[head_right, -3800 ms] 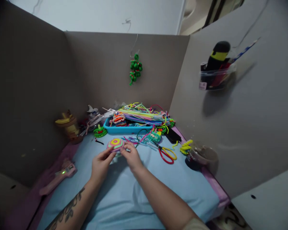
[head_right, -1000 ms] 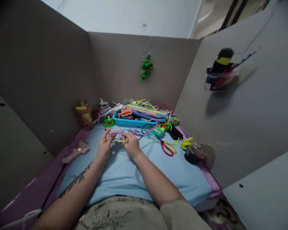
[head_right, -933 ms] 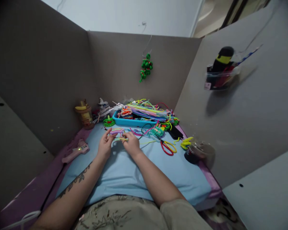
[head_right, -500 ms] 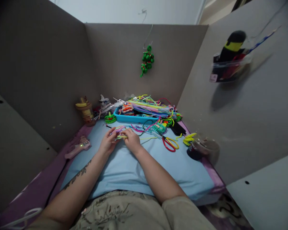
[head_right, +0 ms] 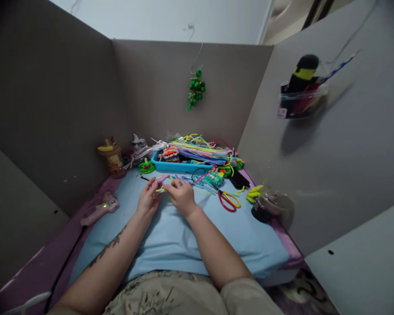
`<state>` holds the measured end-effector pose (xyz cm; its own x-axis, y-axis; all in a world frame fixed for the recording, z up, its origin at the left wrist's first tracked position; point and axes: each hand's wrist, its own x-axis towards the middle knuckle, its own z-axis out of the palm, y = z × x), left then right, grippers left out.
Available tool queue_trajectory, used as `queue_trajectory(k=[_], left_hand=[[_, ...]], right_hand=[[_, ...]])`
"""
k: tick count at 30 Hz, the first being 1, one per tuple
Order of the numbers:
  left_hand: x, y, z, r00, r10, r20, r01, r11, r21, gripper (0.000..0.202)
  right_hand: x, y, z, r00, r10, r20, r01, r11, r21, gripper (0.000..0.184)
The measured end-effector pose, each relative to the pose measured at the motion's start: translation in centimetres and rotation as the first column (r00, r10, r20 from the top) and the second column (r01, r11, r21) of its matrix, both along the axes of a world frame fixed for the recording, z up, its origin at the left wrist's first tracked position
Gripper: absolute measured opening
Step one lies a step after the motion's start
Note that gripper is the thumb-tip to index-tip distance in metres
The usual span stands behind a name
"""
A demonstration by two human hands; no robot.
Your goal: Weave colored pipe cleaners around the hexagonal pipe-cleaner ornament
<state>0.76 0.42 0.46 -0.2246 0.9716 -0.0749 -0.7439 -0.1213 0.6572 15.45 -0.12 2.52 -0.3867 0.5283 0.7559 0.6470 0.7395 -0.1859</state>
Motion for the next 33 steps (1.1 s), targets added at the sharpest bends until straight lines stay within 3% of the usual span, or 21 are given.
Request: queue_trajectory(k=[3, 7, 10, 13, 17, 21, 24, 28, 33], left_hand=[[-0.1, -0.2, -0.3, 0.999, 0.029, -0.03, -0.029, 1.0, 0.003, 0.044], [-0.4, -0.1, -0.3, 0.997, 0.053, -0.061, -0.052, 0.999, 0.012, 0.048], [-0.5, 0.0, -0.4, 0.997, 0.034, -0.067, -0.032, 0.999, 0.025, 0.048], [-0.6, 0.1, -0.5, 0.997, 0.037, -0.066, -0.034, 0.999, 0.039, 0.047], [-0.8, 0.1, -0.6, 0.998, 0.039, -0.056, -0.038, 0.999, 0.005, 0.046], [-0.7, 0.0, -0.5, 0.996, 0.048, -0.071, -0.049, 0.999, -0.012, 0.048], [-0.3, -0.1, -0.5, 0.994, 0.03, -0.107, -0.031, 1.0, 0.001, 0.05], [0.4, -0.4, -0.5, 0.991, 0.034, -0.13, -0.032, 0.999, 0.021, 0.048], [0.9, -0.8, -0.6, 0.978, 0.045, -0.206, -0.033, 0.998, 0.059, 0.046]], right_hand=[[0.2, 0.5, -0.3, 0.996, -0.02, 0.084, 0.013, 0.997, 0.08, 0.021], [0.3, 1.2, -0.8, 0.996, 0.031, 0.082, -0.037, 0.997, 0.069, 0.029], [0.3, 0.7, -0.5, 0.988, 0.059, 0.143, -0.072, 0.993, 0.091, 0.036], [0.0, -0.3, 0.1, 0.97, 0.046, 0.24, -0.079, 0.988, 0.132, 0.032], [-0.3, -0.3, -0.1, 0.97, -0.032, 0.24, 0.019, 0.998, 0.059, 0.026], [0.5, 1.8, -1.2, 0.993, -0.068, 0.101, 0.084, 0.984, -0.155, 0.027], [1.0, 3.2, -1.9, 0.974, -0.103, -0.2, 0.041, 0.956, -0.292, 0.02], [0.7, 3.4, -1.8, 0.873, -0.099, -0.477, -0.058, 0.951, -0.303, 0.014], [-0.3, 2.5, -1.6, 0.85, -0.073, -0.522, -0.108, 0.945, -0.309, 0.015]])
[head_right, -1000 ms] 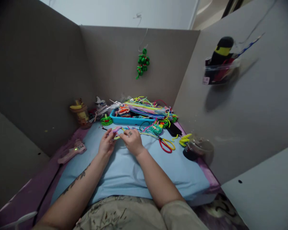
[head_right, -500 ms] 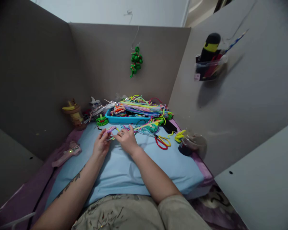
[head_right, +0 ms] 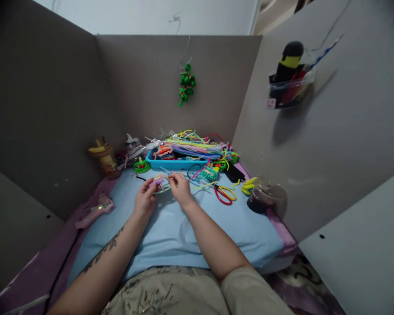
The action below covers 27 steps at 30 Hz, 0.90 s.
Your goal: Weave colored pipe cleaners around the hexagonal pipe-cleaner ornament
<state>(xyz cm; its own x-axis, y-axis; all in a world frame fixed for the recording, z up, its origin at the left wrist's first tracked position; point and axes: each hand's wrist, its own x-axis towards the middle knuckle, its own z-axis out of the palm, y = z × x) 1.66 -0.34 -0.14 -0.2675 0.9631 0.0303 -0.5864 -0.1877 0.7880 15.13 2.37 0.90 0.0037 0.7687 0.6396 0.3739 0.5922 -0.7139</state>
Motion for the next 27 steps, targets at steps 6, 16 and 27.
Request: queue_trajectory(k=[6, 16, 27], left_hand=[[0.0, 0.0, 0.1, 1.0, 0.02, -0.013, -0.02, 1.0, 0.012, 0.047], [0.4, -0.1, 0.1, 0.999, -0.004, -0.032, 0.005, 1.0, 0.029, 0.046], [0.3, 0.2, -0.3, 0.985, -0.151, -0.088, 0.155, 0.987, 0.036, 0.048]], right_hand=[[-1.1, -0.2, -0.4, 0.998, 0.052, -0.043, -0.055, 0.997, -0.056, 0.016], [-1.5, -0.1, -0.9, 0.987, 0.074, -0.142, -0.095, 0.985, -0.145, 0.012], [-1.0, 0.7, -1.1, 0.954, 0.112, -0.277, -0.181, 0.954, -0.24, 0.017]])
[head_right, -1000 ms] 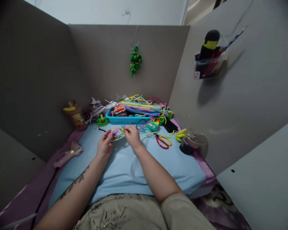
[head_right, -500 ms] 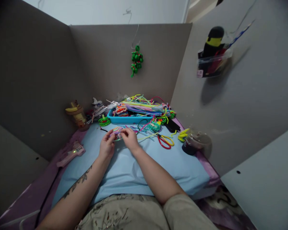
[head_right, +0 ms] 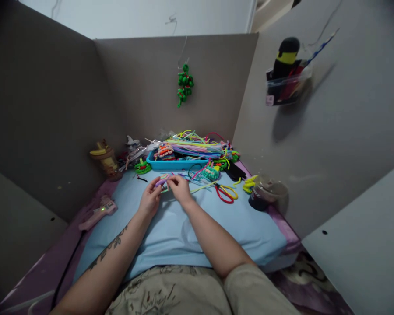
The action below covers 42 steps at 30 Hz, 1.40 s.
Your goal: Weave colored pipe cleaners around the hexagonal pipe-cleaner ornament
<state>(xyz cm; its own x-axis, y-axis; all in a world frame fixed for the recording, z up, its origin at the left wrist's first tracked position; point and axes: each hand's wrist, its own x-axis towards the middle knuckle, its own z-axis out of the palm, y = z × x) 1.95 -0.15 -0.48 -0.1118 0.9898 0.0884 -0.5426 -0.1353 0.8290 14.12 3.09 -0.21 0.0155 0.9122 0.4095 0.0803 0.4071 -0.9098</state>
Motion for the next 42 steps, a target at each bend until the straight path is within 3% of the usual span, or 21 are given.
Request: queue_trajectory(k=[5, 8, 11, 14, 19, 29, 33, 36, 38, 42], left_hand=[[-0.1, 0.1, -0.2, 0.997, -0.027, -0.07, 0.029, 0.999, 0.016, 0.052], [-0.5, -0.2, -0.4, 0.971, 0.105, -0.217, -0.095, 0.994, 0.056, 0.057], [-1.0, -0.9, -0.3, 0.822, 0.386, -0.419, -0.329, 0.922, 0.204, 0.042], [-1.2, -1.4, 0.0, 0.655, 0.531, -0.537, -0.349, 0.844, 0.408, 0.029], [-1.1, -1.0, -0.1, 0.539, 0.552, -0.636, -0.223, 0.822, 0.524, 0.022], [-1.0, -0.7, -0.6, 0.464, 0.576, -0.673, -0.155, 0.801, 0.579, 0.023], [-0.9, -0.5, -0.6, 0.368, 0.6, -0.711, -0.101, 0.785, 0.611, 0.024], [-1.1, -0.4, -0.7, 0.303, 0.633, -0.713, -0.146, 0.77, 0.621, 0.024], [-1.2, -0.2, -0.8, 0.314, 0.637, -0.704, -0.187, 0.769, 0.612, 0.025], [-1.3, 0.2, -0.8, 0.416, 0.583, -0.698, -0.194, 0.807, 0.558, 0.026]], right_hand=[[0.4, 0.3, -0.1, 0.998, -0.041, 0.039, 0.04, 0.999, 0.027, 0.015], [0.8, 0.2, 0.1, 0.988, -0.132, 0.079, 0.124, 0.988, 0.09, 0.013], [0.8, -0.1, 0.4, 0.972, -0.184, 0.149, 0.159, 0.973, 0.169, 0.016], [0.4, -0.5, 0.4, 0.958, -0.163, 0.234, 0.102, 0.962, 0.254, 0.015], [-0.3, -1.0, 0.1, 0.936, -0.134, 0.325, 0.023, 0.946, 0.324, 0.015], [-0.1, -0.7, -0.4, 0.934, -0.146, 0.325, 0.039, 0.948, 0.315, 0.016], [-0.2, -0.5, -0.3, 0.946, -0.148, 0.288, 0.066, 0.959, 0.276, 0.017], [-0.2, -0.5, -0.1, 0.951, -0.131, 0.28, 0.054, 0.962, 0.269, 0.015], [-0.1, -0.6, 0.0, 0.951, -0.101, 0.292, 0.018, 0.961, 0.275, 0.013], [0.2, -0.9, 0.2, 0.951, -0.037, 0.307, -0.053, 0.958, 0.282, 0.013]])
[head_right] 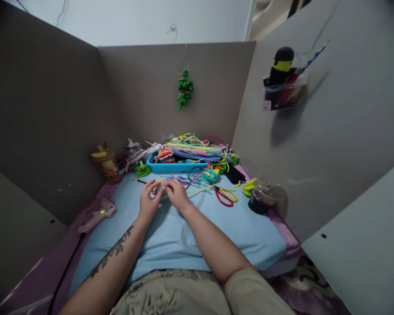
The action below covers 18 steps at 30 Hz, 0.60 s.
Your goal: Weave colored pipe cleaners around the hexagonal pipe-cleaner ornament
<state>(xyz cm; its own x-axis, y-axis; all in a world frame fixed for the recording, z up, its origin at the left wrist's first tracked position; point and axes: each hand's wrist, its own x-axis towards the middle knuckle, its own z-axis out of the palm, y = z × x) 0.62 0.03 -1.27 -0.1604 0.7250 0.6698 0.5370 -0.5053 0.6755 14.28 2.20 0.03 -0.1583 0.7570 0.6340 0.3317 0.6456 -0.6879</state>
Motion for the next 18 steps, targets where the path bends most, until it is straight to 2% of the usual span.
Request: queue_trajectory(k=[5, 12, 18], left_hand=[[-0.27, 0.36, -0.26, 0.994, -0.109, 0.026, 0.11, 0.993, -0.047, 0.03], [-0.45, 0.27, -0.5, 0.995, -0.099, 0.029, 0.1, 0.993, -0.058, 0.031], [-0.28, 0.34, -0.5, 0.995, -0.097, 0.028, 0.099, 0.994, -0.041, 0.03]], right_hand=[[0.27, -0.01, 0.25, 1.0, 0.017, 0.002, -0.017, 1.0, -0.003, 0.013], [0.22, -0.16, 0.35, 0.998, 0.049, -0.041, -0.051, 0.998, -0.049, 0.005], [0.0, -0.38, 0.52, 0.998, -0.004, -0.061, 0.001, 0.998, -0.057, 0.008]])
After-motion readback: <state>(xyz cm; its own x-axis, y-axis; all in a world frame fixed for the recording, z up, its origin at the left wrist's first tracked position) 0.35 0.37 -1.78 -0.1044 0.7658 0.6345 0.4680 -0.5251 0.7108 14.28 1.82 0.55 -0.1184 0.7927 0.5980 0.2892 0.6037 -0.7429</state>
